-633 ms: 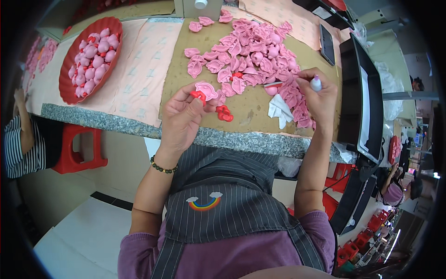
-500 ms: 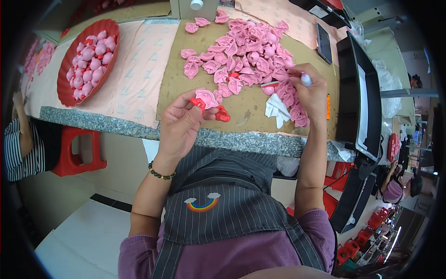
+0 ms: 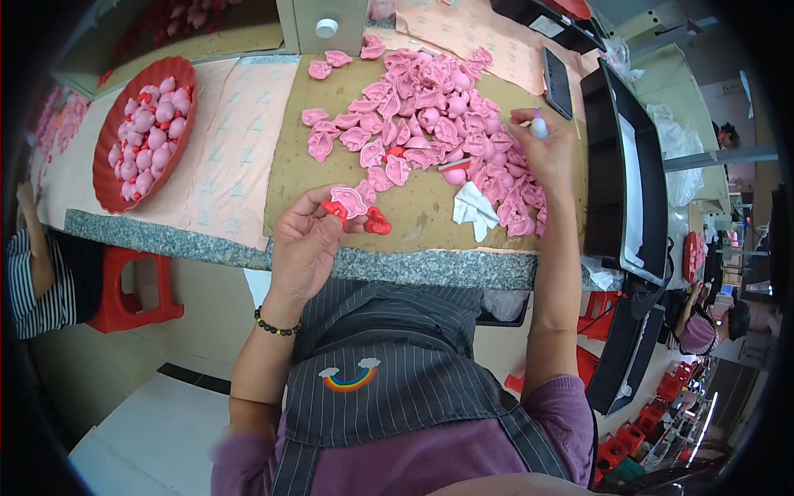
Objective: The recorder is gluing small pink plastic toy parts together at a workbench.
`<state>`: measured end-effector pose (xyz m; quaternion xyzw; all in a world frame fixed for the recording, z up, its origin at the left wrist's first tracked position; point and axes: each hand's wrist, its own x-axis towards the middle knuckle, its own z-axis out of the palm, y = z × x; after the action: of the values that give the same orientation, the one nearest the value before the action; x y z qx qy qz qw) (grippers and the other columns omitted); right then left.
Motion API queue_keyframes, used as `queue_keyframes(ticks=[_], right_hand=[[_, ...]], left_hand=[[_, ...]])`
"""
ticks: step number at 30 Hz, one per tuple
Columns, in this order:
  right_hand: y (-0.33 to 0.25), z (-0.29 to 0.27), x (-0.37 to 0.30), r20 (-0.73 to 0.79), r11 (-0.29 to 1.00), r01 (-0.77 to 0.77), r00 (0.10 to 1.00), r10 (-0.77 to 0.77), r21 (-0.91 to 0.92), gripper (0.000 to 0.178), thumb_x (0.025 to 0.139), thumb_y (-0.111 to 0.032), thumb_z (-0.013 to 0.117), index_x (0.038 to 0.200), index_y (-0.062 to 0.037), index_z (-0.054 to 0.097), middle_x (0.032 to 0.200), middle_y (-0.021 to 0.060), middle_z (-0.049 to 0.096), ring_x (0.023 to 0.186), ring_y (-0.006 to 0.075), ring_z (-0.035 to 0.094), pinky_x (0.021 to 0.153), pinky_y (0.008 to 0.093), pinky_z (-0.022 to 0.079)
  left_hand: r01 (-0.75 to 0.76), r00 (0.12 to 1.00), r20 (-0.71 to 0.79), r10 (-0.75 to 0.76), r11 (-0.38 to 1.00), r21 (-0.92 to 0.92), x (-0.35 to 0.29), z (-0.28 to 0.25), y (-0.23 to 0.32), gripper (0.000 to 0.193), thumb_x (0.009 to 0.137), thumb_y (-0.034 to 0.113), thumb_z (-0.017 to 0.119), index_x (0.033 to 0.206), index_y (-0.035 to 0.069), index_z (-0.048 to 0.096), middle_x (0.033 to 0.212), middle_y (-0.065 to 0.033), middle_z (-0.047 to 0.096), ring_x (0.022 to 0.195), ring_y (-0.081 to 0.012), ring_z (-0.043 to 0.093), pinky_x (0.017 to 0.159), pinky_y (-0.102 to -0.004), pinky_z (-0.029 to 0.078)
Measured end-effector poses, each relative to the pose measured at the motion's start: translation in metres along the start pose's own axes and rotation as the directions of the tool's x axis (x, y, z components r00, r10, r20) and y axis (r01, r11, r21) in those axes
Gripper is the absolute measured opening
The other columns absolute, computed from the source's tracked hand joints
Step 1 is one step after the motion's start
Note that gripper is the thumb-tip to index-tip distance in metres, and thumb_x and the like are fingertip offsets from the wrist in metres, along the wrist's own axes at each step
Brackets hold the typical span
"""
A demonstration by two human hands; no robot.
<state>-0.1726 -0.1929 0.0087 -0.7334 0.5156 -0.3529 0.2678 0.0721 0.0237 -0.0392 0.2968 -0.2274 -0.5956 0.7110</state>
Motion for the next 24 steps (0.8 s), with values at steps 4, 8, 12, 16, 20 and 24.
queue_keyframes(ticks=[4, 8, 12, 16, 20, 24], right_hand=[[0.006, 0.015, 0.005, 0.118, 0.997, 0.029, 0.993, -0.020, -0.070, 0.015, 0.071, 0.000, 0.067, 0.085, 0.0044, 0.064, 0.072, 0.0049, 0.063, 0.064, 0.0078, 0.055, 0.057, 0.0224, 0.044], [-0.008, 0.012, 0.003, 0.171, 0.990, 0.010, 0.985, 0.015, -0.144, 0.015, 0.071, 0.000, 0.068, 0.084, 0.0040, 0.064, 0.071, 0.0041, 0.063, 0.065, 0.0074, 0.056, 0.057, 0.0215, 0.044], [-0.008, -0.001, 0.003, 0.187, 0.960, -0.250, 0.956, 0.224, 0.126, 0.012, 0.070, 0.000, 0.070, 0.080, 0.0012, 0.064, 0.071, 0.0026, 0.062, 0.063, 0.0072, 0.055, 0.056, 0.0209, 0.044], [-0.011, -0.010, -0.005, 0.140, 0.903, -0.312, 0.949, 0.282, 0.294, 0.013, 0.065, 0.005, 0.070, 0.075, 0.0007, 0.062, 0.071, 0.0023, 0.060, 0.063, 0.0079, 0.054, 0.058, 0.0217, 0.044], [-0.012, -0.015, -0.027, 0.027, 0.926, 0.002, 1.000, -0.013, 0.379, 0.014, 0.063, 0.010, 0.066, 0.073, 0.0010, 0.061, 0.075, 0.0052, 0.058, 0.069, 0.0107, 0.055, 0.063, 0.0223, 0.044], [-0.038, -0.008, -0.055, -0.072, 0.878, 0.464, 0.886, -0.458, 0.119, 0.017, 0.062, 0.015, 0.061, 0.072, 0.0011, 0.060, 0.085, 0.0085, 0.056, 0.076, 0.0149, 0.056, 0.068, 0.0247, 0.044]], left_hand=[[0.011, 1.000, 0.016, -0.011, 1.000, 0.003, 0.001, -0.001, -0.001, 0.040, 0.084, 0.009, 0.060, 0.119, -0.005, 0.045, 0.101, -0.0128, 0.060, 0.089, -0.0214, 0.060, 0.079, -0.0324, 0.048], [0.019, 1.000, 0.018, -0.019, 1.000, 0.009, 0.001, -0.002, -0.001, 0.040, 0.084, 0.008, 0.059, 0.119, -0.005, 0.045, 0.102, -0.0139, 0.060, 0.090, -0.0216, 0.060, 0.080, -0.0323, 0.048], [0.032, 0.998, 0.048, -0.030, 0.999, -0.027, 0.002, -0.002, 0.001, 0.034, 0.083, 0.001, 0.057, 0.115, -0.006, 0.047, 0.105, -0.0136, 0.058, 0.093, -0.0194, 0.059, 0.082, -0.0322, 0.049], [0.031, 0.999, 0.044, -0.030, 0.999, -0.026, 0.002, -0.002, 0.001, 0.035, 0.083, 0.001, 0.057, 0.115, -0.006, 0.047, 0.105, -0.0143, 0.058, 0.092, -0.0201, 0.059, 0.082, -0.0324, 0.049], [0.025, 0.999, 0.039, -0.026, 1.000, 0.012, 0.001, 0.006, 0.003, 0.034, 0.083, 0.001, 0.057, 0.115, -0.006, 0.047, 0.104, -0.0150, 0.058, 0.091, -0.0219, 0.061, 0.082, -0.0341, 0.050], [0.083, 0.993, 0.093, -0.076, 0.995, -0.063, 0.005, 0.020, 0.001, 0.034, 0.083, 0.000, 0.057, 0.115, -0.006, 0.047, 0.104, -0.0148, 0.059, 0.091, -0.0224, 0.061, 0.083, -0.0354, 0.051]])
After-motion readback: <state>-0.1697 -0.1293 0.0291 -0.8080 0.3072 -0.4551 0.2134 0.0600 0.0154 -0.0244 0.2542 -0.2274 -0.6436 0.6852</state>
